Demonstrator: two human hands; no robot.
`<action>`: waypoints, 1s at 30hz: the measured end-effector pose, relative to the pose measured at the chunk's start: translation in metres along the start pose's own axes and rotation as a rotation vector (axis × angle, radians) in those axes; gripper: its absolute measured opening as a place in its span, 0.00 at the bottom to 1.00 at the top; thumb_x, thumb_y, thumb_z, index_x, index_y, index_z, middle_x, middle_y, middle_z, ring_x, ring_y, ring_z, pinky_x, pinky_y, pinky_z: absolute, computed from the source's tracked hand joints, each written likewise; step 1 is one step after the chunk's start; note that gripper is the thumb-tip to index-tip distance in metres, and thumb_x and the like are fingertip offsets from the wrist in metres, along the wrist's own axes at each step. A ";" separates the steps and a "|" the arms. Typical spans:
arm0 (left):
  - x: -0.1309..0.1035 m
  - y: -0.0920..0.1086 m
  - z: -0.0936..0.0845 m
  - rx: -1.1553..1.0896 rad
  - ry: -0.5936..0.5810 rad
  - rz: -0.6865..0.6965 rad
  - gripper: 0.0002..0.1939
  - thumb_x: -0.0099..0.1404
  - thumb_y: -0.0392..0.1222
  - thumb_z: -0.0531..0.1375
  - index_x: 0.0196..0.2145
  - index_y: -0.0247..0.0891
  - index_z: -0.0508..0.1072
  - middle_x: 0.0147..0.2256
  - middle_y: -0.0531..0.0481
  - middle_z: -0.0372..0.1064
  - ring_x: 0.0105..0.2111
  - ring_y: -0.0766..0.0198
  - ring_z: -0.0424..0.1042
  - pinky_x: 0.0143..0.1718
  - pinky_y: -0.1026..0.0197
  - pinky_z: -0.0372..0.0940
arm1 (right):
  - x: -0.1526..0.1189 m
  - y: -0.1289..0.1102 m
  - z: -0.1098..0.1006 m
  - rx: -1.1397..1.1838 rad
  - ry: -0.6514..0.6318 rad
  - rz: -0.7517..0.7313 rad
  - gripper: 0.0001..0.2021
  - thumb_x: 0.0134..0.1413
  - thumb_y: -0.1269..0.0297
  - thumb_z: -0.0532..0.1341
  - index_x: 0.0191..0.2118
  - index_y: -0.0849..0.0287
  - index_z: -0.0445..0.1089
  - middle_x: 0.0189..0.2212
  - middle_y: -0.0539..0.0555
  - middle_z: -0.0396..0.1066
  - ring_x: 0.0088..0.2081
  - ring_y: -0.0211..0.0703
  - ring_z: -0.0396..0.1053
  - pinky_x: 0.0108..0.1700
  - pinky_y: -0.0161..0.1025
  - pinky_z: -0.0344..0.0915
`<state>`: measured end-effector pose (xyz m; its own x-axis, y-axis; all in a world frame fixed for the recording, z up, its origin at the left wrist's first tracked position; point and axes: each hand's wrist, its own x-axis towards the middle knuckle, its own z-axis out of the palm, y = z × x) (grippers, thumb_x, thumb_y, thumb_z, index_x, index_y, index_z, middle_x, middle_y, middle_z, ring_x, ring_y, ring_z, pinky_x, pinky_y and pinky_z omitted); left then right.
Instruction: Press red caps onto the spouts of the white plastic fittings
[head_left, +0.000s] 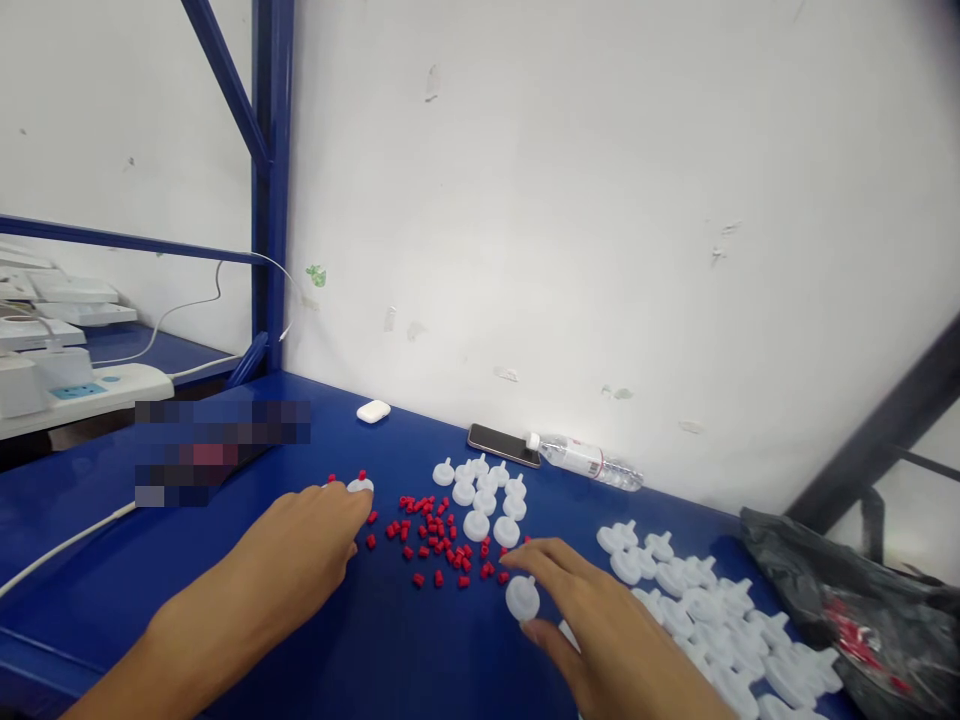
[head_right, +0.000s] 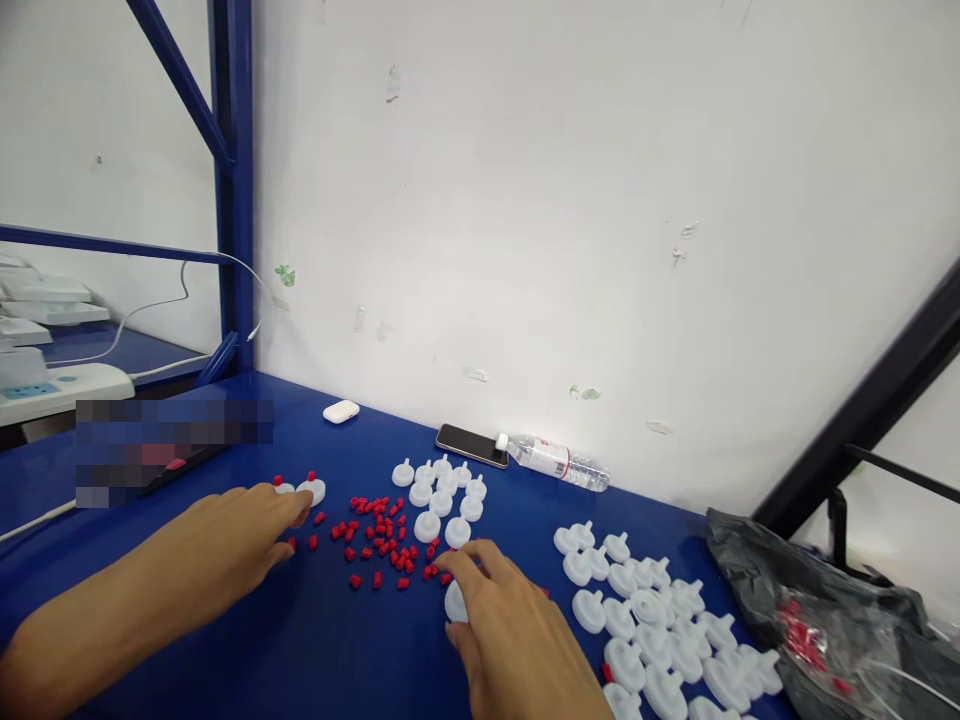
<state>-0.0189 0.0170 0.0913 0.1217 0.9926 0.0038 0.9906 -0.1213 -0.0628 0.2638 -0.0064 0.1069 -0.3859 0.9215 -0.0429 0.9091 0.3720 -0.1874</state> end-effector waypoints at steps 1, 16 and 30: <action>0.001 0.001 0.002 0.005 -0.005 0.011 0.16 0.66 0.27 0.55 0.48 0.38 0.75 0.43 0.38 0.76 0.44 0.42 0.77 0.41 0.47 0.69 | 0.000 0.000 0.000 -0.004 -0.006 0.007 0.26 0.63 0.73 0.56 0.64 0.47 0.66 0.65 0.55 0.66 0.57 0.54 0.74 0.59 0.53 0.71; -0.008 0.014 -0.016 -0.105 0.092 0.195 0.09 0.70 0.36 0.51 0.36 0.40 0.70 0.32 0.43 0.73 0.31 0.50 0.74 0.32 0.54 0.60 | 0.000 0.004 0.004 -0.078 0.027 0.158 0.20 0.59 0.70 0.61 0.55 0.47 0.73 0.47 0.55 0.80 0.49 0.57 0.78 0.49 0.50 0.71; -0.016 0.056 -0.013 -0.448 0.166 0.666 0.09 0.72 0.33 0.54 0.42 0.43 0.72 0.41 0.53 0.77 0.39 0.59 0.75 0.38 0.58 0.61 | 0.002 -0.018 0.002 0.038 -0.125 0.176 0.26 0.45 0.66 0.73 0.53 0.50 0.74 0.42 0.52 0.81 0.44 0.54 0.78 0.43 0.43 0.67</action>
<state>0.0352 -0.0060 0.1003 0.6657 0.7007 0.2566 0.6342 -0.7125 0.3004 0.2460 -0.0112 0.1078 -0.2399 0.9502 -0.1991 0.9587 0.1996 -0.2026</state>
